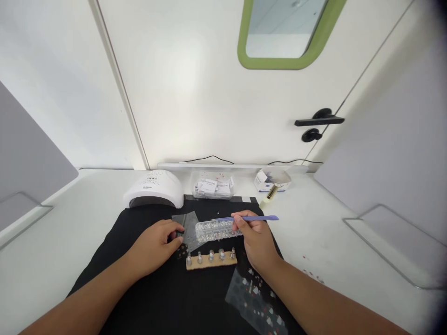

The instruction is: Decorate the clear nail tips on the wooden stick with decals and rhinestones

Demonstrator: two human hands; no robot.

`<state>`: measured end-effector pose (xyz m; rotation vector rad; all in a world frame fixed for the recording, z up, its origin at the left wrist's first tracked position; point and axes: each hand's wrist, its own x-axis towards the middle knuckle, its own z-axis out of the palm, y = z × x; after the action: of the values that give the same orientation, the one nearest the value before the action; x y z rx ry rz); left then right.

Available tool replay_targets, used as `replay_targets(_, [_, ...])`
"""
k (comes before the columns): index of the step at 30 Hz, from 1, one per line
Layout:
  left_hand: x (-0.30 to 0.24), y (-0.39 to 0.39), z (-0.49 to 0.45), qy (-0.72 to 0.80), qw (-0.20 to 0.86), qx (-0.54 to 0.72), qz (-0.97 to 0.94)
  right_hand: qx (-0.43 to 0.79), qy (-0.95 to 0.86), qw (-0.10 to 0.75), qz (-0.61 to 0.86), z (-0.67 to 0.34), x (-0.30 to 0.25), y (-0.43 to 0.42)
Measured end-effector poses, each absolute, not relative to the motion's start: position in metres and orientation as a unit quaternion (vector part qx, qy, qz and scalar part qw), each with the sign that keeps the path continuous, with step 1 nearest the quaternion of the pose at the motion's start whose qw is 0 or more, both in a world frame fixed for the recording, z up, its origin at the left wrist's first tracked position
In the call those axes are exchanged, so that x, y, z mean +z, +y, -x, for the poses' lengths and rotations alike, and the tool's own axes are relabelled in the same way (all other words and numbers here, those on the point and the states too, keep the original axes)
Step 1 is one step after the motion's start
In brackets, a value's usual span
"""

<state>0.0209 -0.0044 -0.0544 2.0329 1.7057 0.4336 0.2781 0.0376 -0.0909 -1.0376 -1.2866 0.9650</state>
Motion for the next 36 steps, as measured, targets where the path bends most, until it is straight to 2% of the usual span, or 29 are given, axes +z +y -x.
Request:
replay_targets(10, [-0.053,-0.005,-0.019,0.618,0.221,0.132,-0.743,0.321,-0.69,0.534,0.368,-0.277,-0.079,0.02])
replay_targets(17, [-0.055,-0.002,-0.014,0.62,0.225,0.15,-0.736,0.209,-0.797,0.491,0.284,-0.288,-0.057,0.014])
replay_targets(22, [-0.055,-0.001,-0.013,0.608,0.218,0.155,-0.747,0.108,-0.826,0.475,0.283,-0.3,-0.03,0.015])
replay_targets(25, [-0.056,0.001,-0.013,0.602,0.215,0.159,-0.752,0.033,-0.823,0.506,0.254,-0.316,-0.002,0.011])
replay_targets(30, [-0.06,0.005,-0.01,0.598,0.215,0.163,-0.755,0.054,-0.775,0.59,0.221,-0.358,0.033,0.005])
replay_targets(36, [-0.065,0.006,-0.009,0.597,0.203,0.162,-0.759,0.088,-0.672,0.675,0.292,-0.408,0.004,0.036])
